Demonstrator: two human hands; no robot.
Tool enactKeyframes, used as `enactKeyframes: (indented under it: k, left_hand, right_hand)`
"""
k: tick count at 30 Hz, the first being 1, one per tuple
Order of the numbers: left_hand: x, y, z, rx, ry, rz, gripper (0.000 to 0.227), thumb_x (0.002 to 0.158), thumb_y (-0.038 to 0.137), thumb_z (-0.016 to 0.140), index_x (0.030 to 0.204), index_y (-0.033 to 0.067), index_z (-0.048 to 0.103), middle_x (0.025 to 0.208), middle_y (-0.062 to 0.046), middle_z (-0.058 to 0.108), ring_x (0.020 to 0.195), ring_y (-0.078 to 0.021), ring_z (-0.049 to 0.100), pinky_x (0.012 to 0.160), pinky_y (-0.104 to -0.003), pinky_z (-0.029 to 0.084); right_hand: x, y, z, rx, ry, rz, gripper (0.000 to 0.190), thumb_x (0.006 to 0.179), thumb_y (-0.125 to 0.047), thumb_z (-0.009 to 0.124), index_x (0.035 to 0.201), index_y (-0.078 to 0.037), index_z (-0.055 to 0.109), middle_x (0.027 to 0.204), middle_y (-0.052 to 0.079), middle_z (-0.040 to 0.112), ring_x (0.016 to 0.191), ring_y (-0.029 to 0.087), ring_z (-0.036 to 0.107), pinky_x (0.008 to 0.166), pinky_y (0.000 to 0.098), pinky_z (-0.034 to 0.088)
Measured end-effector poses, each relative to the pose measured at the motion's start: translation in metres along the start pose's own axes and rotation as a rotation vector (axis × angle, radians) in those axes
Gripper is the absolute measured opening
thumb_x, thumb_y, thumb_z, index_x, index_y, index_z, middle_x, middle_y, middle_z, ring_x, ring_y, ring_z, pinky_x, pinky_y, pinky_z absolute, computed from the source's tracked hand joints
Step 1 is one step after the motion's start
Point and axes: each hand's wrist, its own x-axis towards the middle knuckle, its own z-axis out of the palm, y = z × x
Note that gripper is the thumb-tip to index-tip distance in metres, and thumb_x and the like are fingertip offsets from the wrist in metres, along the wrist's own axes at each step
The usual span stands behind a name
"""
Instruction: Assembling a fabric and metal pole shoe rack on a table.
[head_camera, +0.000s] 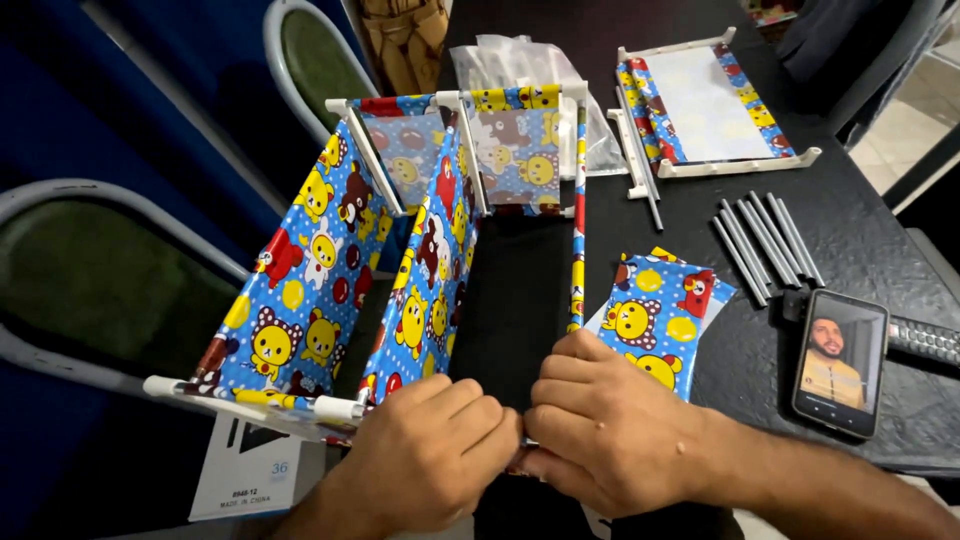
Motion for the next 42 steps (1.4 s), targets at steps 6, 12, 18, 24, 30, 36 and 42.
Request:
enactKeyframes:
  k: [6,12,18,24,30,36,42]
  left_hand:
    - [-0.002,0.000,0.006,0.019,-0.024,0.027,0.028,0.105,0.009,0.047,0.077,0.0098,0.054,0.070,-0.004,0.045,0.061,-0.0236,0.043,0.053,-0.038,0.029]
    - [-0.002,0.004,0.007,0.016,0.000,0.017,0.031,0.104,0.005,0.042,0.075,0.0093,0.051,0.070,-0.005,0.043,0.061,-0.0238,0.040,0.052,-0.038,0.027]
    - [-0.004,0.007,0.010,0.014,-0.009,0.003,0.028,0.103,0.005,0.045,0.076,0.0084,0.052,0.070,-0.005,0.044,0.061,-0.0243,0.041,0.053,-0.038,0.028]
    - [-0.001,0.009,0.009,0.039,-0.012,-0.013,0.029,0.102,0.004,0.042,0.075,0.0099,0.050,0.069,-0.005,0.043,0.060,-0.0238,0.040,0.052,-0.038,0.028]
    - [0.000,0.008,0.011,0.049,-0.034,-0.018,0.023,0.101,0.009,0.048,0.080,0.0083,0.056,0.071,-0.006,0.047,0.063,-0.0258,0.045,0.053,-0.039,0.032]
    - [0.014,0.005,-0.001,0.081,-0.016,-0.035,0.028,0.104,0.010,0.047,0.076,0.0112,0.048,0.070,-0.005,0.043,0.062,-0.0253,0.043,0.053,-0.039,0.031]
    - [0.030,-0.011,-0.021,0.126,-0.037,-0.056,0.024,0.103,0.016,0.047,0.079,0.0124,0.048,0.072,-0.006,0.046,0.065,-0.0280,0.047,0.056,-0.042,0.036]
  right_hand:
    - [-0.002,0.000,-0.006,0.018,-0.101,0.010,0.027,0.103,-0.019,0.050,0.079,-0.007,0.048,0.074,0.009,0.050,0.065,0.031,0.045,0.069,0.0462,0.036]
    - [-0.002,-0.005,-0.009,0.000,-0.169,0.057,0.023,0.100,-0.015,0.054,0.079,-0.008,0.049,0.075,0.009,0.052,0.066,0.031,0.047,0.070,0.0454,0.037]
    - [-0.005,-0.006,-0.010,-0.101,-0.233,0.066,0.020,0.098,-0.015,0.055,0.078,-0.011,0.051,0.074,0.007,0.053,0.066,0.031,0.048,0.070,0.0446,0.038]
    - [-0.009,-0.006,-0.010,-0.138,-0.274,0.072,0.012,0.088,-0.012,0.057,0.077,-0.011,0.051,0.076,0.008,0.053,0.067,0.032,0.049,0.069,0.0457,0.038]
    - [-0.005,-0.006,-0.016,-0.149,-0.318,0.077,0.009,0.089,-0.013,0.055,0.080,-0.012,0.052,0.079,0.007,0.055,0.069,0.031,0.051,0.070,0.0465,0.038]
    - [-0.004,-0.007,-0.032,-0.103,-0.294,0.089,0.010,0.088,-0.005,0.050,0.094,-0.007,0.058,0.080,0.007,0.053,0.068,0.031,0.048,0.068,0.0440,0.037]
    - [-0.007,-0.017,-0.053,-0.596,-0.014,-0.143,0.039,0.102,-0.032,0.058,0.127,-0.003,0.060,0.127,0.020,0.066,0.112,0.036,0.066,0.102,0.0545,0.048]
